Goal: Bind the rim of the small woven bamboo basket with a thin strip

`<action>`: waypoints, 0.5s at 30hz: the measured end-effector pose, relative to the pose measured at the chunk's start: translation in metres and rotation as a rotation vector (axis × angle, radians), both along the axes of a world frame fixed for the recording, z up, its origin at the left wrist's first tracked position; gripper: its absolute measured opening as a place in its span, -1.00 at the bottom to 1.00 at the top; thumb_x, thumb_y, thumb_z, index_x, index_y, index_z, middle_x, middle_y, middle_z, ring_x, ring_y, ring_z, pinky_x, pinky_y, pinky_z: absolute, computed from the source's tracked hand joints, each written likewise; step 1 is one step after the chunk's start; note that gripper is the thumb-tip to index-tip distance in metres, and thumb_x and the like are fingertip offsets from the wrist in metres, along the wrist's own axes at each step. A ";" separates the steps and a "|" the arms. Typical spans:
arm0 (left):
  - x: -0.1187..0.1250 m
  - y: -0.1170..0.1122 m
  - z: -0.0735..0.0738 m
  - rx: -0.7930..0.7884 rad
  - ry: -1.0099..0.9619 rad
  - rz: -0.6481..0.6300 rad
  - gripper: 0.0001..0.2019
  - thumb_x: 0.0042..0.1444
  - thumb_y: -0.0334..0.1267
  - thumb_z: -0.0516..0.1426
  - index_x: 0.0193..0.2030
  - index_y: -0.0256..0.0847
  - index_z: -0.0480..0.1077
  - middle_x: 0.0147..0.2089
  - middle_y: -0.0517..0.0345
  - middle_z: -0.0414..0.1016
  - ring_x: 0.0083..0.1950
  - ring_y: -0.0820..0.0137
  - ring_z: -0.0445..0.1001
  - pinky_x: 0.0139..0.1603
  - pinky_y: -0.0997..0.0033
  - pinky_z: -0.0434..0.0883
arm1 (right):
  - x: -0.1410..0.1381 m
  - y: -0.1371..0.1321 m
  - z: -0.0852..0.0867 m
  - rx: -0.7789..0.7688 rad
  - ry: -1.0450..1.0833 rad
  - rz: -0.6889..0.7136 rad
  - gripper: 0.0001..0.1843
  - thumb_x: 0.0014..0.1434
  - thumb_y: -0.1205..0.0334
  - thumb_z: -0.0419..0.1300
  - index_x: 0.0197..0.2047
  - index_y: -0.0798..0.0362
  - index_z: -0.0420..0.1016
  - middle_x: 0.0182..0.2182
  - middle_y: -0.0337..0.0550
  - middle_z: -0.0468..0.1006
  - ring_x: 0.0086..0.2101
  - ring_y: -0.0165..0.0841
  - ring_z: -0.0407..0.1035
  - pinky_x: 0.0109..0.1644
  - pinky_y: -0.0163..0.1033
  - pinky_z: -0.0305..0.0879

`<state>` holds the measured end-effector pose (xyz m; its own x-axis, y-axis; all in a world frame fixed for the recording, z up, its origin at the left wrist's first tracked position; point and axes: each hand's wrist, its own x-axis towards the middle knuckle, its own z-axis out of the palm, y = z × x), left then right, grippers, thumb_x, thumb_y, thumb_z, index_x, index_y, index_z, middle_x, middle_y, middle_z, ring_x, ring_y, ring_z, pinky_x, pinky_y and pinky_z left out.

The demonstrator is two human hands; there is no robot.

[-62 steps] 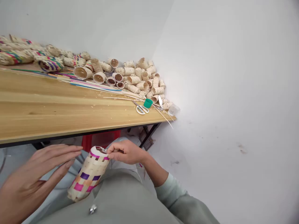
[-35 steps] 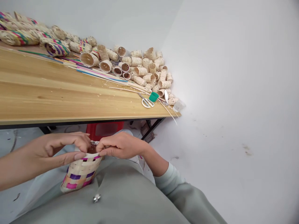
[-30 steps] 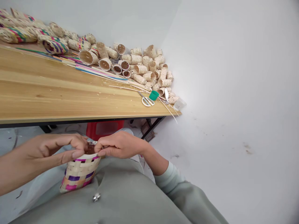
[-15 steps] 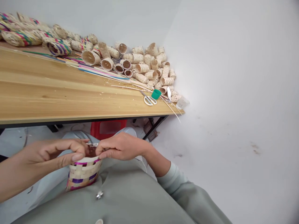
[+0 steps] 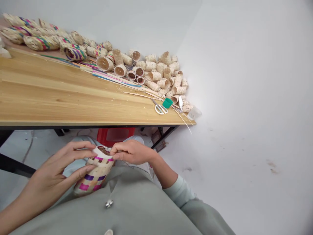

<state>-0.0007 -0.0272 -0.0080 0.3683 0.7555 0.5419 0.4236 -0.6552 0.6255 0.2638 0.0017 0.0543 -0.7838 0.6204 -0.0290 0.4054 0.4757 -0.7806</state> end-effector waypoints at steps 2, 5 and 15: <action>0.001 0.001 -0.002 0.029 0.033 0.008 -0.79 0.34 0.05 0.11 0.00 0.11 0.45 0.13 0.24 0.46 0.12 0.38 0.51 0.10 0.47 0.41 | 0.000 0.000 -0.002 0.004 0.008 -0.003 -0.85 0.45 0.22 0.14 -0.18 0.09 0.40 -0.26 -0.26 0.51 -0.30 -0.49 0.31 -0.17 -0.41 0.15; 0.001 0.005 -0.006 0.063 0.090 -0.026 -0.76 0.34 0.01 0.11 0.08 0.09 0.39 0.19 0.18 0.43 0.17 0.35 0.49 0.17 0.42 0.41 | 0.001 0.002 -0.006 -0.008 0.032 -0.013 -0.87 0.45 0.24 0.14 -0.18 0.09 0.40 -0.25 -0.25 0.51 -0.29 -0.48 0.31 -0.14 -0.41 0.16; 0.003 -0.002 -0.040 -0.005 0.106 0.001 -0.74 0.30 -0.08 0.15 0.09 0.00 0.34 0.16 0.08 0.45 0.13 0.35 0.54 0.09 0.45 0.48 | -0.005 0.004 -0.019 -0.229 0.021 -0.099 -0.88 0.39 0.29 0.18 -0.23 0.11 0.42 -0.31 -0.27 0.46 -0.28 -0.47 0.31 -0.15 -0.42 0.19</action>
<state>0.0025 -0.0288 -0.0475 0.4227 0.7581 0.4966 0.4878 -0.6521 0.5803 0.2584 0.0058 0.0356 -0.7217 0.6730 -0.1622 0.4237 0.2442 -0.8722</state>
